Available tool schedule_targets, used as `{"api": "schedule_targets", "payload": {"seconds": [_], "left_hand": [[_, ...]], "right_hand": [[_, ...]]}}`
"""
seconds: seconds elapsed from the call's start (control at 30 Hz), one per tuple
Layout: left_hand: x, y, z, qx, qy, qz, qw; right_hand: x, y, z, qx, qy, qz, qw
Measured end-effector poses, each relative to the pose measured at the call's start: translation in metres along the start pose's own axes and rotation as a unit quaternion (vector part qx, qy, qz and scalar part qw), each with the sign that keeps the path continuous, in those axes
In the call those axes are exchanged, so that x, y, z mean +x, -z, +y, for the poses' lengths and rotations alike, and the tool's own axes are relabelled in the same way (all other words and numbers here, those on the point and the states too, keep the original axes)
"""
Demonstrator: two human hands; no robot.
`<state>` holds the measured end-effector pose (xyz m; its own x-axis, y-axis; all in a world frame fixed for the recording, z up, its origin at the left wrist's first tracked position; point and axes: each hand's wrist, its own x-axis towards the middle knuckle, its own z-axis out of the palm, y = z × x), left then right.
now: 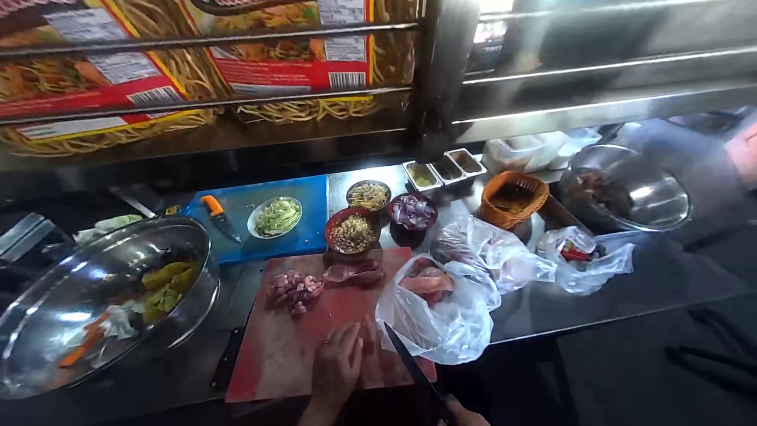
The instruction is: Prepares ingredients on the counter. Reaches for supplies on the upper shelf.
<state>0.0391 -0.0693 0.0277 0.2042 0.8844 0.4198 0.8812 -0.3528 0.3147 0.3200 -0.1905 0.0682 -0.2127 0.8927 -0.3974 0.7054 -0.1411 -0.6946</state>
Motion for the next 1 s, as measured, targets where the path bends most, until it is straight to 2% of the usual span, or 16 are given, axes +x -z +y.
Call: {"api": "schedule_targets", "payload": {"seconds": [0.07, 0.17, 0.33, 0.37, 0.47, 0.57, 0.63, 0.73, 0.8, 0.87, 0.9, 0.97, 1.0], "left_hand": [[-0.009, -0.015, 0.001, 0.036, -0.043, -0.018, 0.998], [-0.008, -0.020, 0.004, 0.045, -0.018, -0.060, 0.997], [0.017, -0.003, 0.016, 0.022, 0.053, -0.005, 0.998], [0.023, 0.001, 0.018, 0.015, 0.088, -0.034, 0.995], [0.044, 0.013, 0.018, -0.017, 0.186, -0.234, 0.954], [0.061, 0.017, 0.018, -0.067, 0.187, -0.342, 0.919], [0.065, 0.018, 0.020, -0.080, 0.166, -0.377, 0.908], [0.062, 0.020, 0.022, -0.108, 0.159, -0.348, 0.918], [0.054, 0.021, 0.022, -0.094, 0.119, -0.239, 0.959], [0.046, 0.015, 0.013, -0.036, 0.022, -0.097, 0.994], [0.042, 0.014, 0.007, -0.010, -0.024, -0.078, 0.997], [0.025, 0.016, -0.007, 0.016, -0.090, -0.142, 0.986], [0.015, 0.016, -0.015, 0.014, -0.122, -0.147, 0.982]], "right_hand": [[0.002, 0.001, -0.004, 0.001, -0.003, -0.010, 1.000], [0.008, 0.004, -0.010, -0.012, -0.023, -0.032, 0.999], [0.013, 0.007, -0.012, -0.034, -0.066, -0.033, 0.997], [0.012, 0.007, -0.011, -0.034, -0.065, -0.037, 0.997], [0.011, 0.003, -0.010, -0.033, -0.061, -0.059, 0.996], [0.009, -0.001, -0.010, -0.025, -0.059, -0.059, 0.996], [0.007, -0.002, -0.008, -0.020, -0.061, -0.048, 0.997], [0.005, 0.001, -0.011, -0.014, -0.064, -0.032, 0.997], [0.005, 0.002, -0.011, -0.013, -0.065, -0.030, 0.997], [0.006, 0.000, -0.008, -0.009, -0.060, -0.027, 0.998], [0.006, -0.002, -0.007, -0.006, -0.057, -0.028, 0.998], [0.005, -0.002, -0.006, -0.008, -0.054, -0.037, 0.998], [0.005, -0.001, -0.006, -0.011, -0.054, -0.040, 0.998]]}}
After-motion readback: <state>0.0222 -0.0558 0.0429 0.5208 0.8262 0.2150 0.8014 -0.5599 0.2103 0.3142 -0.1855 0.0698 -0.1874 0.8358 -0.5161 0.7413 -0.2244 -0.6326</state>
